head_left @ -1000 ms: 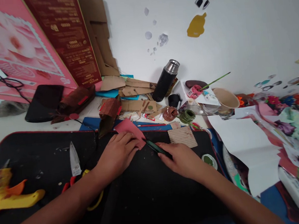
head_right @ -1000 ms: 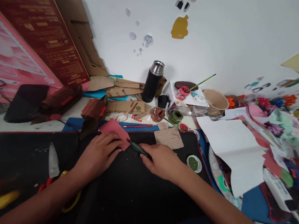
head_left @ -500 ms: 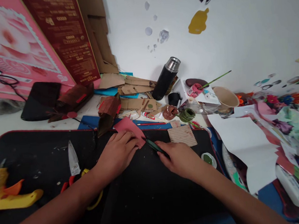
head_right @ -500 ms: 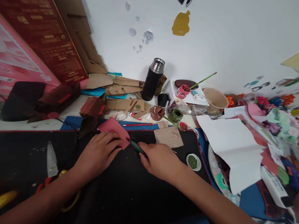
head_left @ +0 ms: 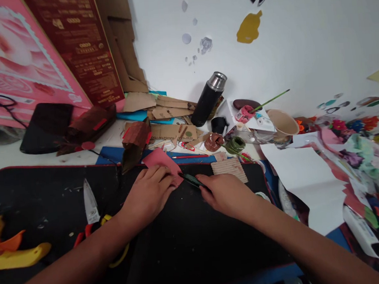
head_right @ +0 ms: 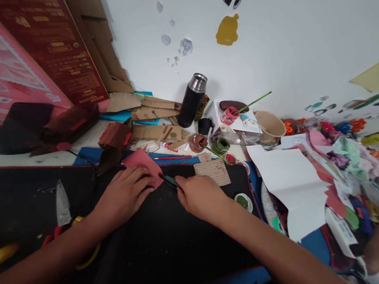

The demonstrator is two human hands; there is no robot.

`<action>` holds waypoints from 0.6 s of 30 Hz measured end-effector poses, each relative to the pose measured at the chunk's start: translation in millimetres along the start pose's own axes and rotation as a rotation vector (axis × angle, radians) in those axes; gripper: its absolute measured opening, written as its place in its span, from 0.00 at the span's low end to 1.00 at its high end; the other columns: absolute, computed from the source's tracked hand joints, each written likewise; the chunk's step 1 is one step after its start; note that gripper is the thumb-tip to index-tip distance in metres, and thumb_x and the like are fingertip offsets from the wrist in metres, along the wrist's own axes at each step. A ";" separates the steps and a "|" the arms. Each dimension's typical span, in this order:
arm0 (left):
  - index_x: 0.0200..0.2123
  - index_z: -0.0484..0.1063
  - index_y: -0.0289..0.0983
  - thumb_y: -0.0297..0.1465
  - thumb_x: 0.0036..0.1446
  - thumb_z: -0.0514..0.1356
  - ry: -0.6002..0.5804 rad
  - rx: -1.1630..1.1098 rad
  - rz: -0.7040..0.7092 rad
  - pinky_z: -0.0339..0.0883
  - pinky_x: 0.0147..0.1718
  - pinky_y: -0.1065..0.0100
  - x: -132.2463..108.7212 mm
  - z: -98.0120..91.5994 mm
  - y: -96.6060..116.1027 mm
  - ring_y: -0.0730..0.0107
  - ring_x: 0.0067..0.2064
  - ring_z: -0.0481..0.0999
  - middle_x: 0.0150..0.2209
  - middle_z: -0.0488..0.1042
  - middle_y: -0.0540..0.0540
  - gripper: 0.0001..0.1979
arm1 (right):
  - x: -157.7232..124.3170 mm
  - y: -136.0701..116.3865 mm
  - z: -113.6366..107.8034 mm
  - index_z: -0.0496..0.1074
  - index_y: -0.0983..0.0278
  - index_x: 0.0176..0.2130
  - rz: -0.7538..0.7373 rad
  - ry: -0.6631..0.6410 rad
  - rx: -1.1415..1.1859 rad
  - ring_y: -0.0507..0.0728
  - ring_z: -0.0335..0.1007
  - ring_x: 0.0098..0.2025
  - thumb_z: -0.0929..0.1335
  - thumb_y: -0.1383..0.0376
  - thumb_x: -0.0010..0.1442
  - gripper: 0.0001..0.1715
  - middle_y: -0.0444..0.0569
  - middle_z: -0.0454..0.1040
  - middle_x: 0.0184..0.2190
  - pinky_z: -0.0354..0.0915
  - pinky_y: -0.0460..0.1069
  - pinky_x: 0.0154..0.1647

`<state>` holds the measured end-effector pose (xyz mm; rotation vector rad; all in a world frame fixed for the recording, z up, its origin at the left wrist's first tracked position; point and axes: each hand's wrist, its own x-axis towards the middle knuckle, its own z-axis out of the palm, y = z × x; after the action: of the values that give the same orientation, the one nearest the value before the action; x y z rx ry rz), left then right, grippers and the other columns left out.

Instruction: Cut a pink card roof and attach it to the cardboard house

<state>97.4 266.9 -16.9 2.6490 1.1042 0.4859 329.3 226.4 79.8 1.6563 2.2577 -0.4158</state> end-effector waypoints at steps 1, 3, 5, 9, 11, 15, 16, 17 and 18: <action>0.48 0.81 0.39 0.31 0.70 0.61 0.004 0.004 0.001 0.69 0.51 0.51 0.0 0.3 0.1 0.49 0.55 0.76 0.53 0.80 0.40 0.09 | 0.7 -2.2 -3.0 0.75 0.64 0.53 0.002 -0.014 -0.026 0.61 0.81 0.35 0.63 0.63 0.74 0.15 0.55 0.85 0.37 0.58 0.52 0.31; 0.47 0.81 0.39 0.31 0.69 0.61 0.014 0.013 0.004 0.68 0.51 0.50 -0.2 1.0 0.1 0.49 0.55 0.76 0.53 0.80 0.40 0.09 | 1.4 -7.1 -7.6 0.74 0.65 0.54 -0.007 -0.040 -0.075 0.61 0.82 0.35 0.63 0.64 0.74 0.15 0.55 0.85 0.37 0.58 0.52 0.30; 0.47 0.81 0.38 0.31 0.69 0.62 0.019 0.019 0.009 0.68 0.50 0.50 -0.4 1.9 -0.4 0.49 0.54 0.76 0.53 0.80 0.40 0.08 | 1.5 -11.7 -10.4 0.73 0.67 0.57 -0.019 -0.060 -0.123 0.62 0.83 0.35 0.63 0.67 0.74 0.17 0.57 0.85 0.37 0.58 0.51 0.29; 0.47 0.81 0.38 0.32 0.69 0.61 0.027 0.017 0.005 0.68 0.51 0.50 -1.1 4.1 -2.1 0.48 0.55 0.76 0.53 0.80 0.40 0.09 | 1.3 -18.6 -11.6 0.73 0.70 0.59 -0.028 -0.071 -0.178 0.64 0.84 0.35 0.64 0.70 0.72 0.19 0.59 0.85 0.36 0.60 0.52 0.27; 0.47 0.81 0.38 0.32 0.70 0.60 0.031 0.007 -0.002 0.68 0.51 0.50 -1.3 4.9 -2.7 0.48 0.55 0.76 0.53 0.80 0.39 0.10 | 0.5 -21.3 -10.7 0.72 0.72 0.61 -0.034 -0.074 -0.192 0.65 0.84 0.34 0.65 0.71 0.71 0.21 0.59 0.84 0.35 0.61 0.52 0.27; 0.47 0.81 0.40 0.32 0.71 0.58 0.022 -0.018 -0.008 0.68 0.51 0.49 -0.9 4.3 -2.4 0.47 0.54 0.76 0.53 0.80 0.39 0.11 | -3.1 -26.1 -8.0 0.70 0.77 0.64 -0.040 -0.091 -0.233 0.64 0.84 0.34 0.66 0.77 0.66 0.28 0.62 0.84 0.34 0.63 0.51 0.26; 0.46 0.81 0.40 0.32 0.71 0.57 0.020 -0.019 -0.008 0.69 0.50 0.49 -0.6 3.8 -2.2 0.47 0.54 0.76 0.53 0.80 0.39 0.11 | -4.2 -27.0 -7.4 0.69 0.77 0.65 -0.039 -0.091 -0.238 0.64 0.84 0.34 0.66 0.78 0.65 0.30 0.62 0.84 0.35 0.64 0.51 0.27; 0.46 0.81 0.40 0.32 0.71 0.57 0.017 -0.019 -0.010 0.69 0.50 0.49 -0.4 3.2 -1.9 0.47 0.54 0.76 0.52 0.80 0.39 0.11 | -5.1 -27.6 -7.0 0.69 0.77 0.65 -0.038 -0.090 -0.240 0.64 0.84 0.34 0.65 0.79 0.65 0.30 0.62 0.84 0.35 0.64 0.50 0.27; 0.46 0.81 0.40 0.32 0.71 0.57 0.015 -0.020 -0.012 0.69 0.50 0.49 -0.1 2.6 -1.7 0.48 0.54 0.76 0.52 0.80 0.39 0.11 | -5.8 -27.9 -6.6 0.69 0.76 0.66 -0.036 -0.090 -0.241 0.64 0.84 0.34 0.65 0.79 0.65 0.31 0.62 0.84 0.35 0.65 0.50 0.27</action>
<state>97.2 267.8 -19.9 2.6239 1.1132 0.5123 303.7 215.9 89.5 1.4496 2.1780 -0.2115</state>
